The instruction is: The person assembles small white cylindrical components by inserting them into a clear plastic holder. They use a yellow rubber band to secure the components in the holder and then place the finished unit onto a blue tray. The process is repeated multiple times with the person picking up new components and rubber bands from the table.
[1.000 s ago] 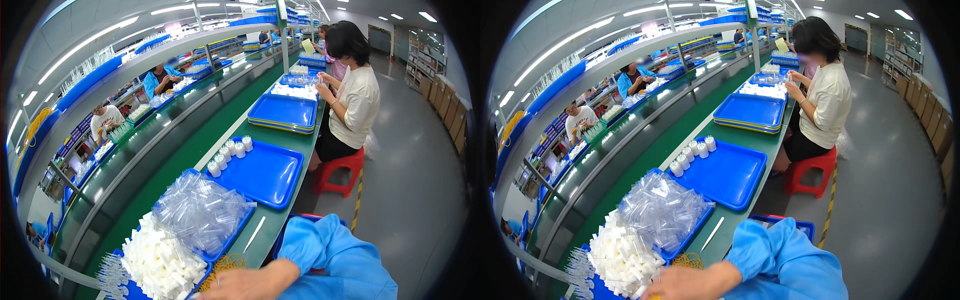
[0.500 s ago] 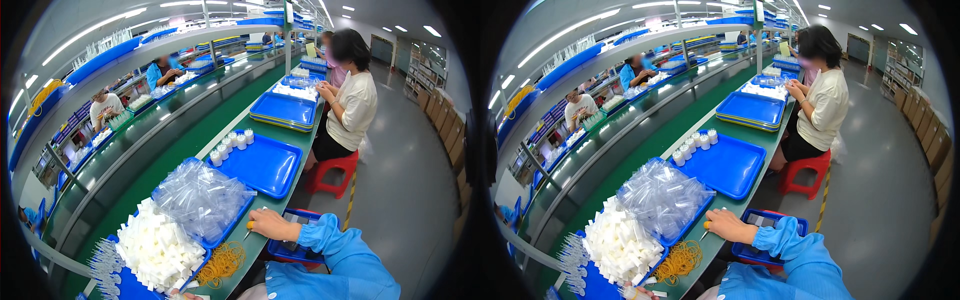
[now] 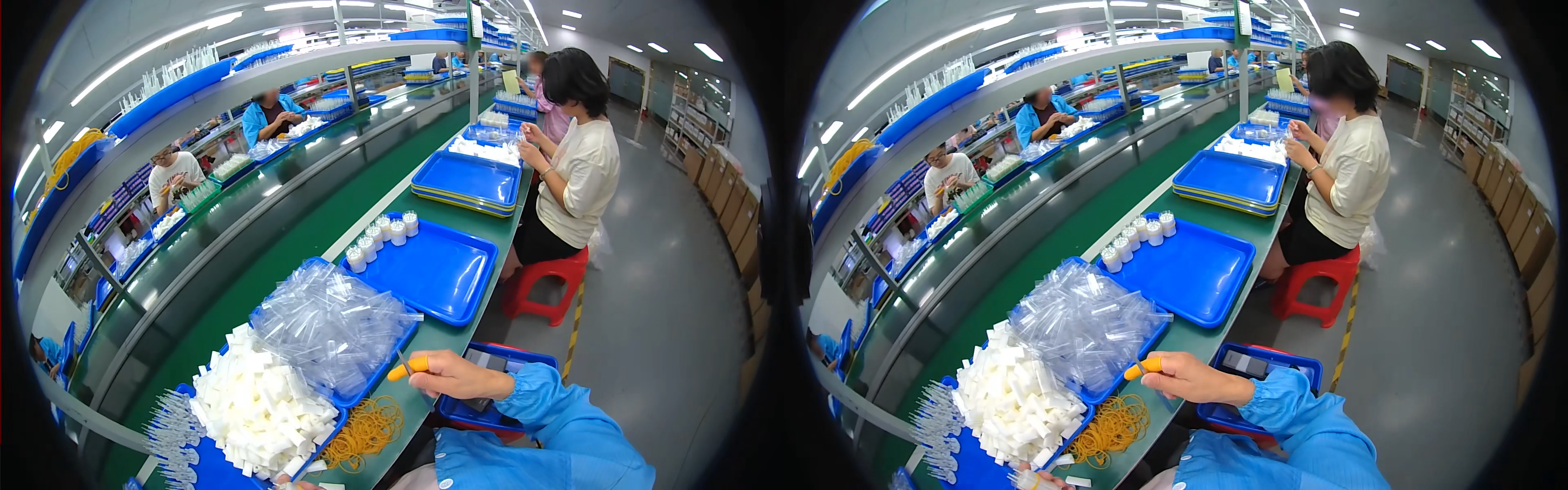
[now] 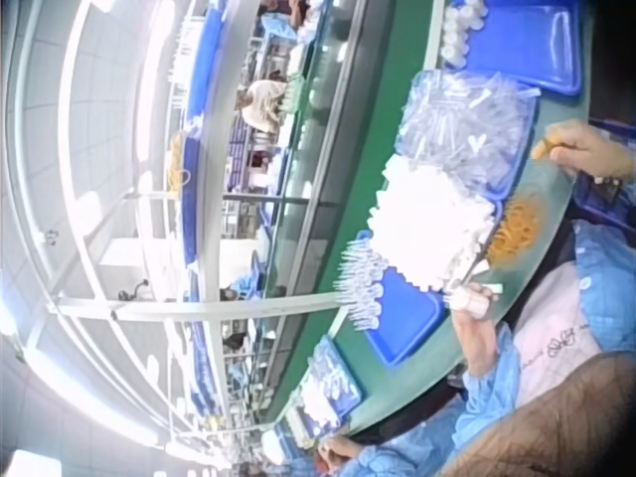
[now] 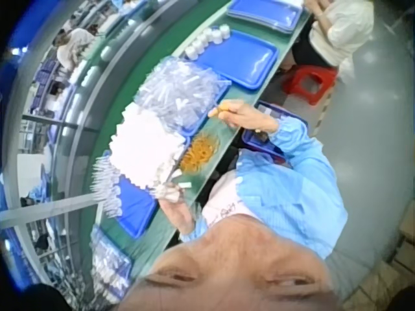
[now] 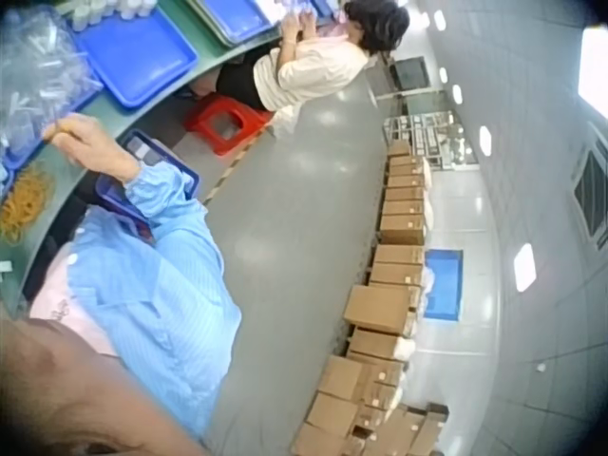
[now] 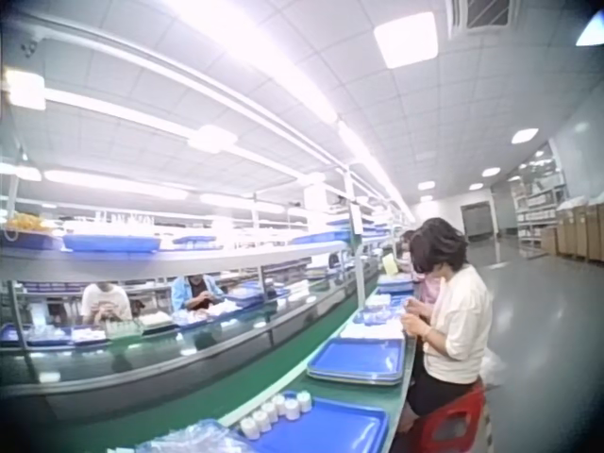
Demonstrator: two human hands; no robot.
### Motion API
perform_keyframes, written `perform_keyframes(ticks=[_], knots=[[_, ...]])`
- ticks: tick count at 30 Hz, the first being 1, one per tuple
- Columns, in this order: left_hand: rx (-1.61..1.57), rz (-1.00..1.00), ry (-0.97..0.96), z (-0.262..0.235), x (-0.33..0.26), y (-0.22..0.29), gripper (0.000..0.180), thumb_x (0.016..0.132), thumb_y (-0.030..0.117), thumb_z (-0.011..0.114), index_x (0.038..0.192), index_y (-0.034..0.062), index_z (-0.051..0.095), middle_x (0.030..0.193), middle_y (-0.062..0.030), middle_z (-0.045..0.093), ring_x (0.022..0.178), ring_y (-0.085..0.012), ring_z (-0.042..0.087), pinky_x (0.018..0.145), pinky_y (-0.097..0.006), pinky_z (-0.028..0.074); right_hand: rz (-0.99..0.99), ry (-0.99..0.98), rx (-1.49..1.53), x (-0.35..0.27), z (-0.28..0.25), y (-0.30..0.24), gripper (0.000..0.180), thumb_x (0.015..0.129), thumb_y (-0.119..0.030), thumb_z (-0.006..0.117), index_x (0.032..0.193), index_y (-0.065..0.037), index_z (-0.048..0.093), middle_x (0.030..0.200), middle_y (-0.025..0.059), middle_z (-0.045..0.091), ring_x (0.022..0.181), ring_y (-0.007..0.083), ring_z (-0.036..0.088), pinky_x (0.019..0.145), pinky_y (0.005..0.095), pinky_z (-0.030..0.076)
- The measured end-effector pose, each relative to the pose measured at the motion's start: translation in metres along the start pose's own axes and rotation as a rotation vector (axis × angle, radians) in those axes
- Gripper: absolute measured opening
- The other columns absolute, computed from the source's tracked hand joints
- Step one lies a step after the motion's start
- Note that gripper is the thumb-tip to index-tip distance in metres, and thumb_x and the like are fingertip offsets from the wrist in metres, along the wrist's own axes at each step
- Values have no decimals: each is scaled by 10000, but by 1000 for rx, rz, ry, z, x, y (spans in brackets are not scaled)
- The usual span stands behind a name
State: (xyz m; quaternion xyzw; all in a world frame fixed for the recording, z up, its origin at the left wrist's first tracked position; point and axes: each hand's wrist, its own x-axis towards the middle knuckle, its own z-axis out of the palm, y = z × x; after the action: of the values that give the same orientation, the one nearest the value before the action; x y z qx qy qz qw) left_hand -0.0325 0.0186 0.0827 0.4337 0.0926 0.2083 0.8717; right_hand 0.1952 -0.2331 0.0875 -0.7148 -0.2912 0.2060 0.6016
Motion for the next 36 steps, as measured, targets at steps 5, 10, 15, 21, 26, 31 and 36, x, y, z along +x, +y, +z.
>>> perform_keyframes(ticks=[5,10,15,21,26,31,36], knots=[[22,8,45,6,2,-1,378,944,282,503,1235,43,471,1127,-124,562,992,-228,550,833,-353,480,-248,169,18,6,3,12,200,923,-164,550,982,6,636,802,45,546,651,108,560,573,244,439],[-52,-29,34,1,4,-3,406,940,312,512,1253,57,465,1113,-117,566,988,-230,546,820,-354,475,-303,341,-415,17,-2,40,189,890,-177,578,853,0,631,778,103,581,625,225,578,572,317,451],[-134,-66,6,-12,5,-8,459,922,366,531,1269,74,456,1099,-115,571,905,-228,551,754,-344,465,-143,106,-557,16,-2,52,205,867,-205,584,817,-10,618,730,152,588,677,331,585,601,411,451],[-91,-89,-11,-13,8,-8,459,928,388,514,1239,53,473,1070,-119,585,811,-219,561,701,-339,464,-219,182,-588,17,4,59,190,867,-198,587,873,-12,624,772,140,614,676,300,605,604,385,462],[57,-106,-27,-12,10,-8,478,923,425,507,1182,23,500,1035,-125,594,765,-196,566,648,-320,477,-30,112,97,11,19,19,162,921,-128,559,990,8,612,870,70,636,787,138,630,708,265,507],[162,-122,-61,7,14,-6,478,916,392,537,1212,20,476,1011,-124,586,762,-166,570,624,-296,487,-89,-20,473,15,45,-6,220,946,-157,531,1084,11,561,962,70,624,800,106,612,725,238,509],[353,-96,-93,17,14,-9,456,918,266,564,1276,16,432,1050,-93,573,844,-142,561,714,-281,496,-133,-173,484,26,78,-25,231,941,-178,542,1060,19,559,894,47,630,788,82,606,708,226,502]])
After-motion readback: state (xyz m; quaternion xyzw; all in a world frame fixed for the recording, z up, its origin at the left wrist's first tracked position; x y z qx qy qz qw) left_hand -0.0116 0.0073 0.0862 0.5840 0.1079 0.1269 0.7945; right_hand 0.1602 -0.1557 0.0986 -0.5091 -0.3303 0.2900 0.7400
